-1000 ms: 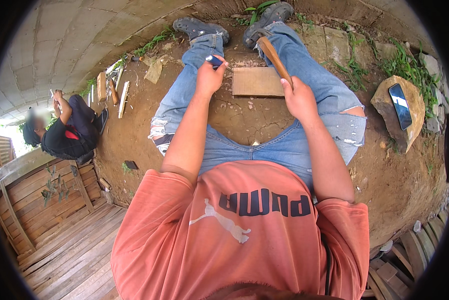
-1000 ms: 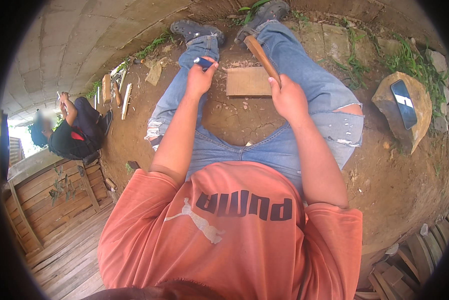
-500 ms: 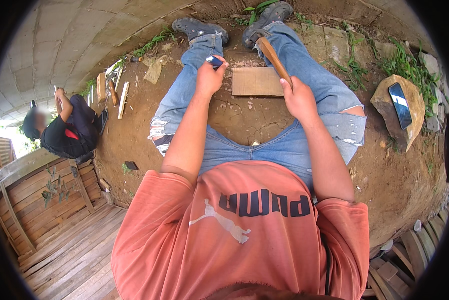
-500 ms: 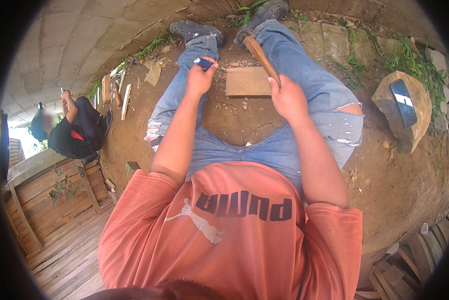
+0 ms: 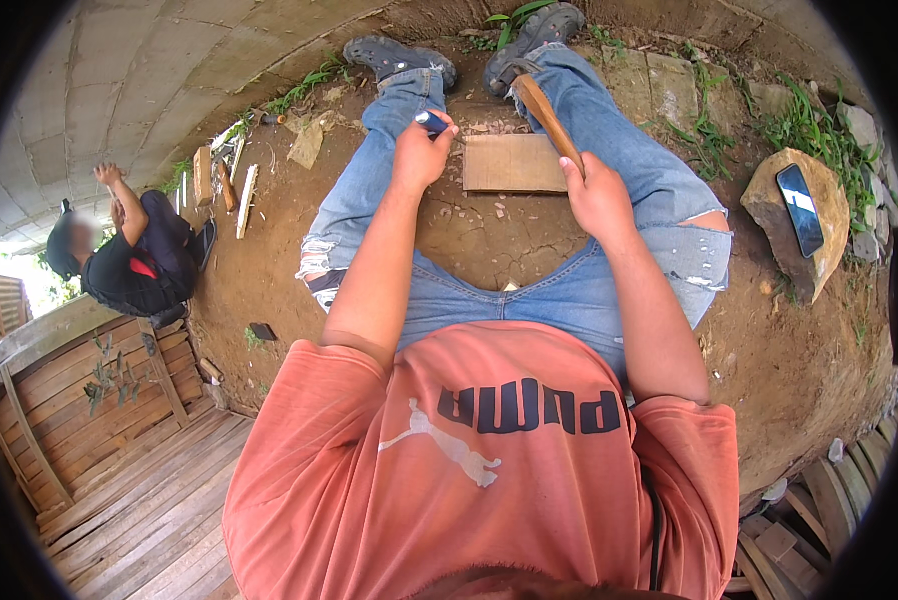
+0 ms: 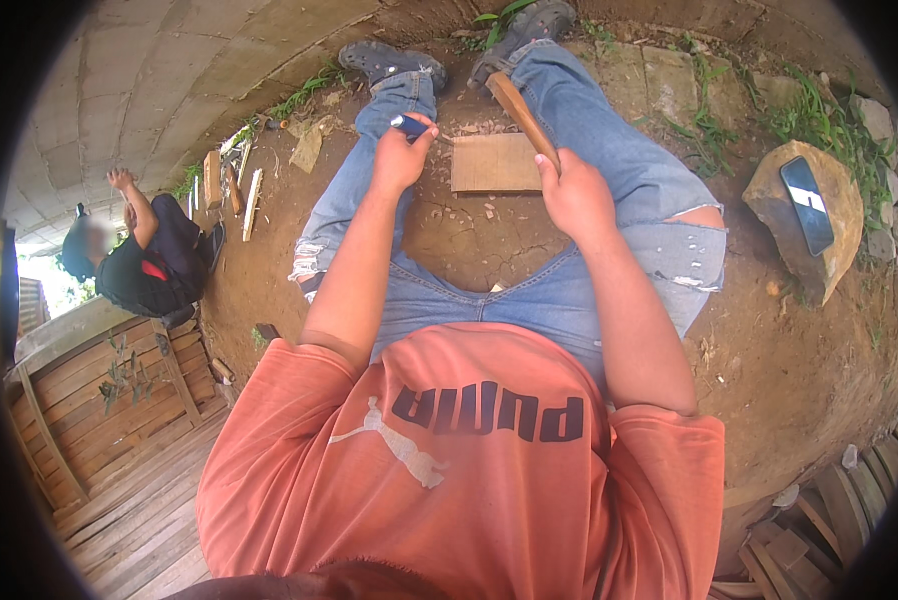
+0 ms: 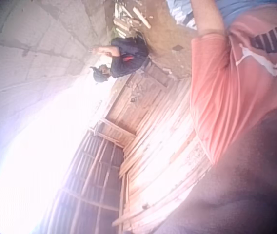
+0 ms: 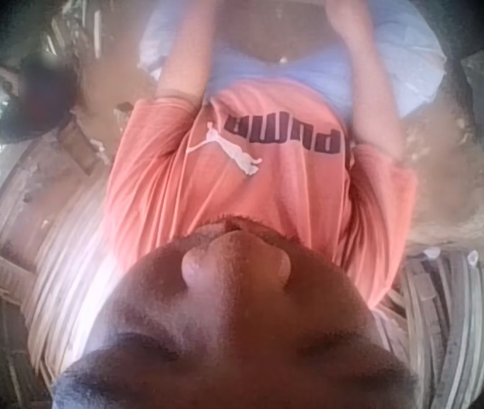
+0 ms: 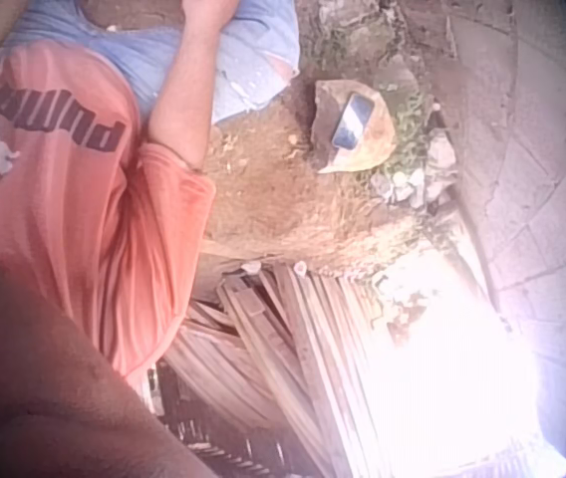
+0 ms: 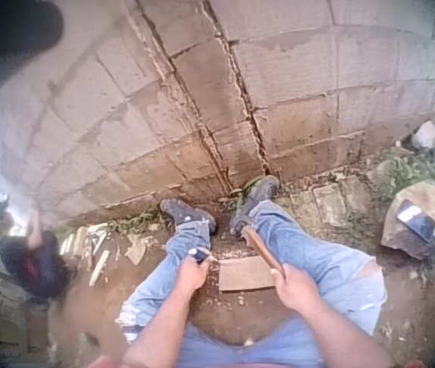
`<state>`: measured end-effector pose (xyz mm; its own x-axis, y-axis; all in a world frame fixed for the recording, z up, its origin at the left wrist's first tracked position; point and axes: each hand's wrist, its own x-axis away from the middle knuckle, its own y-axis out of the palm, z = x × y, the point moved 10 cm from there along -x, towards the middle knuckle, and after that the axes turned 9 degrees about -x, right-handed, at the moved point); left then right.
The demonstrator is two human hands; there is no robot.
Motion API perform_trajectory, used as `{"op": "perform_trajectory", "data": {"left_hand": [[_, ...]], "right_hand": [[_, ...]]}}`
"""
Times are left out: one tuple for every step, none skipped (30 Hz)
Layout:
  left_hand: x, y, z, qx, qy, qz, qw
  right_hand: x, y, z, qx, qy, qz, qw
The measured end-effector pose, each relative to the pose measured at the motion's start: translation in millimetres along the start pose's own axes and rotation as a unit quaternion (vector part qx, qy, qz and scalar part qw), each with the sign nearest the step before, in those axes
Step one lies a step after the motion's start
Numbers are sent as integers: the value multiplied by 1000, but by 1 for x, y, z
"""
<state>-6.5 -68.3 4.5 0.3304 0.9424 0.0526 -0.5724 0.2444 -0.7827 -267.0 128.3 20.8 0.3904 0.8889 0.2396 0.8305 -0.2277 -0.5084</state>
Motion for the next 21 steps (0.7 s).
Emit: {"op": "perform_trajectory", "data": {"left_hand": [[0, 0, 0, 2, 0, -2, 1000], [0, 1, 0, 5, -1, -4, 1000], [0, 1, 0, 7, -1, -6, 1000], [0, 1, 1, 3, 1, -4, 1000], [0, 0, 2, -2, 4, -2, 1000], [1, -1, 3, -7, 6, -1, 1000], [1, -1, 3, -6, 6, -1, 1000], [1, -1, 3, -6, 5, -2, 1000], [1, -1, 3, -5, 5, -3, 1000], [1, -1, 2, -6, 3, -4, 1000], [0, -1, 1, -6, 1, -5, 1000], [0, -1, 1, -7, 0, -6, 1000], [0, -1, 2, -6, -1, -8, 1000], [0, -1, 4, -6, -1, -10, 1000], [0, -1, 5, -5, -1, -12, 1000], [0, -1, 5, -7, 2, -12, 1000], [0, -1, 5, -8, 4, -11, 1000], [0, -1, 5, -10, 6, -11, 1000], [0, 0, 5, -13, 11, -15, 1000], [-1, 3, 7, -16, 15, -19, 1000], [-1, 5, 8, -19, 20, -23, 999]], "right_hand": [[0, 0, 0, 0, 2, -1, 1000], [0, 0, 0, 0, -2, 0, 1000], [0, 0, 0, 0, -5, 2, 1000], [0, 0, 0, 0, -8, 3, 1000], [0, 0, 0, 1, -8, 3, 1000], [0, 0, 0, 2, -8, 3, 1000], [0, 0, -1, 3, -8, 3, 1000], [0, 0, -1, 3, -9, 3, 1000], [0, 0, 0, 4, -10, 4, 1000], [0, 1, 0, 4, -11, 4, 1000], [0, 1, 0, 5, -10, 3, 1000], [0, 1, 0, 5, -8, 3, 1000], [0, 1, 0, 6, -7, 3, 1000], [0, 1, 1, 6, -4, 1, 1000], [0, 1, 1, 7, -1, 0, 1000], [0, 0, -1, 8, 1, -3, 1000], [2, -1, -5, 11, -5, -5, 1000], [4, -1, -9, 15, -11, -7, 1000], [6, -2, -13, 19, -18, -9, 1000], [8, -4, -21, 17, -39, -1, 999], [11, -5, -28, 16, -61, 7, 998]]}}
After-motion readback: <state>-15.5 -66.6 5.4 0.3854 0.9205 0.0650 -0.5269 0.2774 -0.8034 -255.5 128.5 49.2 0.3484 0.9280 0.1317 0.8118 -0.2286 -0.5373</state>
